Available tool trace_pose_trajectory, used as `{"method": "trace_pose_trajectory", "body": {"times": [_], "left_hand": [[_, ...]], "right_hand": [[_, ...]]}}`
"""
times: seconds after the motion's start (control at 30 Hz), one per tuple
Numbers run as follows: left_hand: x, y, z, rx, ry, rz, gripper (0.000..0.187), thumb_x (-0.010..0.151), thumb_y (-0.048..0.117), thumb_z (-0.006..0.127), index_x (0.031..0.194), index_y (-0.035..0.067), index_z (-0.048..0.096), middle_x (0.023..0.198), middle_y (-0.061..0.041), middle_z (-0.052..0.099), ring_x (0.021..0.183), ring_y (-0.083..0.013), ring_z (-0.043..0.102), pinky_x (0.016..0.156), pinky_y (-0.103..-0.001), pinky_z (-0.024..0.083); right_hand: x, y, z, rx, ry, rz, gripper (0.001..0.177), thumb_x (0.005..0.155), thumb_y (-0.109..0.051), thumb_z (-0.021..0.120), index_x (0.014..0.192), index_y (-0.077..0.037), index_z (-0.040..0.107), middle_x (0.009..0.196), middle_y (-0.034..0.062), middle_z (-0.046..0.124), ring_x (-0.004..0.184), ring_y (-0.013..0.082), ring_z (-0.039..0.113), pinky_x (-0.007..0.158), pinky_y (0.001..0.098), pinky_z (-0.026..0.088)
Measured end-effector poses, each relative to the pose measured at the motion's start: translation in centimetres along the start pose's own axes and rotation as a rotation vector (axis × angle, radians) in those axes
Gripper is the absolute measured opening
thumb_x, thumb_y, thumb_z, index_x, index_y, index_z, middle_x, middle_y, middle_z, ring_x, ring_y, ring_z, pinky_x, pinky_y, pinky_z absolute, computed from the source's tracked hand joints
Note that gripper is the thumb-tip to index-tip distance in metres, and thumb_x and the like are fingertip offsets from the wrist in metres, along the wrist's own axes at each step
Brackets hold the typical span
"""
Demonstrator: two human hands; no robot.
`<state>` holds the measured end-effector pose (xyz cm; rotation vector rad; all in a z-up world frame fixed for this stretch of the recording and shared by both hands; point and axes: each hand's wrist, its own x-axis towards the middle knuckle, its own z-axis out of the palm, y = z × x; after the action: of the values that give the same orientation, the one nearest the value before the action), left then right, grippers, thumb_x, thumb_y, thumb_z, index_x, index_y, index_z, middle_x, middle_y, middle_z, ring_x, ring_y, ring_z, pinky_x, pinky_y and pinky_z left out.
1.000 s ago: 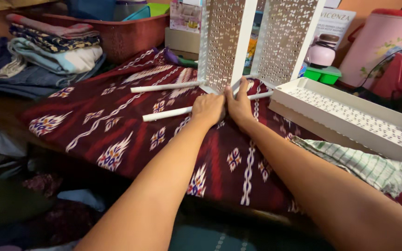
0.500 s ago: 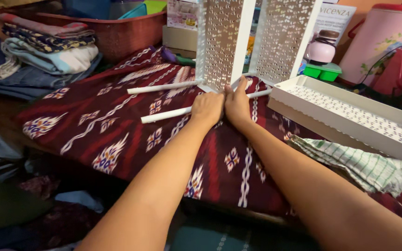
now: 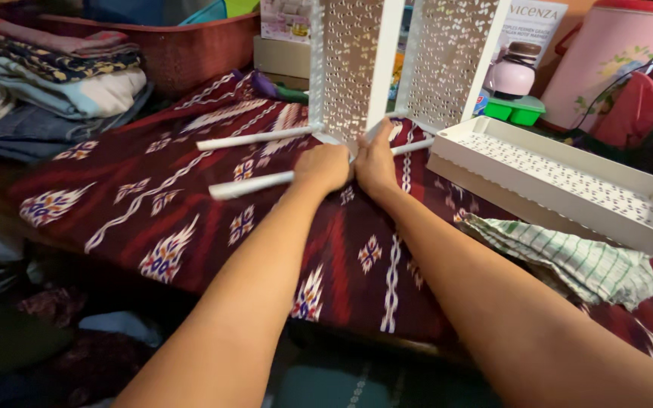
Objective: The person assembles a white plastic storage rack by inserting rods into perforated panels and wiping the surfaces with a cloth. They repeatedly attach and detach components, clean the panels, and stack the finished units on a patterned table.
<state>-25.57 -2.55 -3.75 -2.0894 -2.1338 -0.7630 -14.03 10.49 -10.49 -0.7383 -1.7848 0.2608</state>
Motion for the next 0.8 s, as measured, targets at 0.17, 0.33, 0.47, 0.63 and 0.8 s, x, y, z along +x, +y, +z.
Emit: {"method": "trace_pose_trajectory", "body": {"times": [0.17,0.33,0.47,0.63,0.8], "left_hand": [[-2.4,-0.4,-3.4,-0.021,-0.201,-0.058,0.084,0.093,0.080,0.044,0.109,0.006,0.080,0.116,-0.022,0.073,0.111,-0.0377,0.070,0.098,-0.049,0.053],[-2.4,0.4,-1.5,0.036,-0.011,0.069,0.062,0.078,0.065,0.067,0.103,0.009,0.076,0.106,-0.019,0.074,0.100,-0.0367,0.071,0.088,-0.050,0.055],[-1.8,0.2,-0.7,0.028,0.112,0.127,0.046,0.078,0.051,0.071,0.100,0.010,0.075,0.096,-0.018,0.075,0.092,-0.0371,0.072,0.081,-0.052,0.055],[-2.5,-0.1,0.6,0.032,0.117,0.160,0.044,0.085,0.049,0.067,0.100,0.008,0.075,0.095,-0.020,0.074,0.091,-0.0383,0.072,0.083,-0.051,0.055],[-2.4,0.9,0.7,-0.097,0.136,0.318,0.035,0.093,0.035,0.060,0.113,0.007,0.070,0.102,-0.022,0.073,0.097,-0.0415,0.069,0.088,-0.054,0.052]], "right_hand": [[1.1,1.9,-0.3,-0.024,-0.088,0.253,0.061,0.102,-0.015,0.053,0.151,0.000,0.019,0.096,0.0247,0.066,0.082,0.0333,0.066,0.071,0.0458,0.054],[1.4,3.2,-1.8,0.071,-0.115,0.363,0.058,0.106,-0.026,0.058,0.151,-0.011,0.024,0.097,0.0170,0.068,0.078,0.0247,0.067,0.068,0.0400,0.056],[2.3,3.0,-1.4,0.213,-0.120,0.293,0.067,0.104,-0.023,0.058,0.155,-0.012,0.015,0.108,0.0127,0.067,0.085,0.0207,0.067,0.069,0.0371,0.059],[2.2,1.2,-5.2,0.143,-0.493,0.333,0.056,0.103,-0.022,0.062,0.147,-0.006,0.031,0.103,0.0169,0.070,0.087,0.0225,0.066,0.073,0.0367,0.056],[0.2,-5.2,-18.1,-0.222,-0.845,0.232,0.042,0.078,-0.004,0.054,0.117,-0.008,0.069,0.099,0.0140,0.073,0.090,0.0267,0.069,0.076,0.0414,0.056]]}}
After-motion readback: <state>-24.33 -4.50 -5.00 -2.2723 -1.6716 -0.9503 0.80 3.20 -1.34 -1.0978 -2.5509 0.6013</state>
